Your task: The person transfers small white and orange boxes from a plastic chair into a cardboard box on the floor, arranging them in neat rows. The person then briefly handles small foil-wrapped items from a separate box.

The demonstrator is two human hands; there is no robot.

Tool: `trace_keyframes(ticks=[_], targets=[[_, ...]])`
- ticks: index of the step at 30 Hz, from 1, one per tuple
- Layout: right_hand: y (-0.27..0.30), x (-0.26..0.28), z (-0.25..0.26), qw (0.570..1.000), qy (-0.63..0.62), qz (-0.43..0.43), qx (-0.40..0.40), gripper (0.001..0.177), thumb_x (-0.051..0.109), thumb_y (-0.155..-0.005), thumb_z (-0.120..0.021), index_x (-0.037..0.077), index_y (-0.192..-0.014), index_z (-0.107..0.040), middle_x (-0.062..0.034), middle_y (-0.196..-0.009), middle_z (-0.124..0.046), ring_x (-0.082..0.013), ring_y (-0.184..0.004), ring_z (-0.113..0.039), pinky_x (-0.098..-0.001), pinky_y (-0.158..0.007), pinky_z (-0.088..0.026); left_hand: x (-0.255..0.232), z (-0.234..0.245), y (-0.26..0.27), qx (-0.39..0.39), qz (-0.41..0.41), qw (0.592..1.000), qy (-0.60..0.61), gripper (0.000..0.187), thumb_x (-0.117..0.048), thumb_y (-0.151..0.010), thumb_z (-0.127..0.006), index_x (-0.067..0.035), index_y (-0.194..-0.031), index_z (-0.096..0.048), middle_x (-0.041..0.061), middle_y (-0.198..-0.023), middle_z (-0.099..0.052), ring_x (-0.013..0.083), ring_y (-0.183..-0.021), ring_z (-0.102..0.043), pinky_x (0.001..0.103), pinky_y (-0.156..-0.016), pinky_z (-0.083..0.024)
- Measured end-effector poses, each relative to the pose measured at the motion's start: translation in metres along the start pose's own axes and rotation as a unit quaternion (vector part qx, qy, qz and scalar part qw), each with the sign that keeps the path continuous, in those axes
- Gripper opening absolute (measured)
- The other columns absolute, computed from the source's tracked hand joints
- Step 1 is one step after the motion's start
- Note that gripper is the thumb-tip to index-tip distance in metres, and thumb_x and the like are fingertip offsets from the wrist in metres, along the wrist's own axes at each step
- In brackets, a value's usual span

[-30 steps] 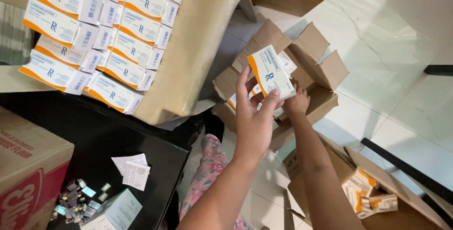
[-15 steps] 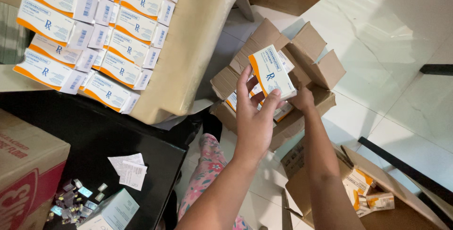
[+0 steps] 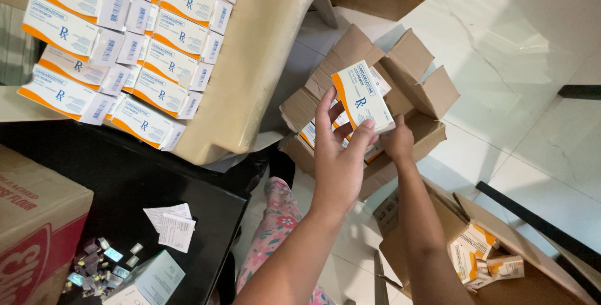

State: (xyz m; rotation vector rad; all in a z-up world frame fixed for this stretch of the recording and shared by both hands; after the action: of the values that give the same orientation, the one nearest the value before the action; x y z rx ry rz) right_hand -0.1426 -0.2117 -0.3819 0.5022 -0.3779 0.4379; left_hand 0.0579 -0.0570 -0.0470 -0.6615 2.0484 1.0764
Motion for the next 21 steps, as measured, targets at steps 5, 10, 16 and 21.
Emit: trace_keyframes(ticks=[5, 10, 16, 21], targets=[[-0.002, -0.004, 0.0, 0.999, -0.04, 0.02, 0.021, 0.052, 0.015, -0.068, -0.083, 0.005, -0.112, -0.058, -0.0231, -0.101, -0.073, -0.0425, -0.095, -0.071, -0.0489, -0.08, -0.056, -0.007, 0.0, 0.0, 0.008, -0.018, 0.999, 0.026, 0.073, -0.005, -0.098, -0.062, -0.011, -0.16, -0.026, 0.017, -0.151, -0.045, 0.0213, -0.121, -0.058, 0.034, -0.091, -0.057], [-0.002, -0.008, -0.028, 0.998, 0.006, 0.047, 0.039, 0.048, 0.023, -0.077, -0.082, 0.006, -0.118, -0.064, -0.0216, -0.1, -0.074, -0.0415, -0.093, -0.071, -0.0494, -0.083, -0.055, -0.003, -0.001, -0.001, 0.006, -0.007, 1.0, 0.006, 0.073, -0.004, -0.095, -0.062, -0.009, -0.158, -0.026, 0.014, -0.15, -0.043, 0.0205, -0.122, -0.057, 0.035, -0.09, -0.059], [-0.007, -0.012, -0.055, 0.991, 0.032, -0.062, 0.112, 0.034, 0.028, -0.087, -0.072, 0.007, -0.114, -0.073, -0.0201, -0.109, -0.075, -0.0377, -0.103, -0.071, -0.0461, -0.086, -0.056, -0.005, 0.0, -0.002, 0.003, -0.018, 1.0, 0.01, 0.073, -0.004, -0.096, -0.063, -0.01, -0.159, -0.026, 0.017, -0.149, -0.045, 0.0213, -0.121, -0.057, 0.034, -0.089, -0.058], [-0.004, 0.03, -0.032, 0.987, 0.108, 0.056, 0.108, 0.054, 0.032, -0.087, -0.076, 0.014, -0.136, -0.065, -0.0164, -0.133, -0.066, -0.045, -0.115, -0.057, -0.0451, -0.093, -0.047, -0.005, -0.002, -0.003, 0.0, -0.013, 1.0, -0.006, 0.073, -0.003, -0.095, -0.063, -0.01, -0.158, -0.028, 0.015, -0.149, -0.044, 0.0206, -0.121, -0.058, 0.035, -0.089, -0.059]])
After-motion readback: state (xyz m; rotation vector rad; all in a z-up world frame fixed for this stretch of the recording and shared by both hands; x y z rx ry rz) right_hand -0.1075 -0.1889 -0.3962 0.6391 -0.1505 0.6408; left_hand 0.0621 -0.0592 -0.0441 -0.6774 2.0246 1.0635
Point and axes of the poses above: each hand's wrist, its own y-axis away from the middle knuckle, its own z-axis out of the back of the hand, x = y × z, the point moved 10 cm from there along -y, towards the middle knuckle
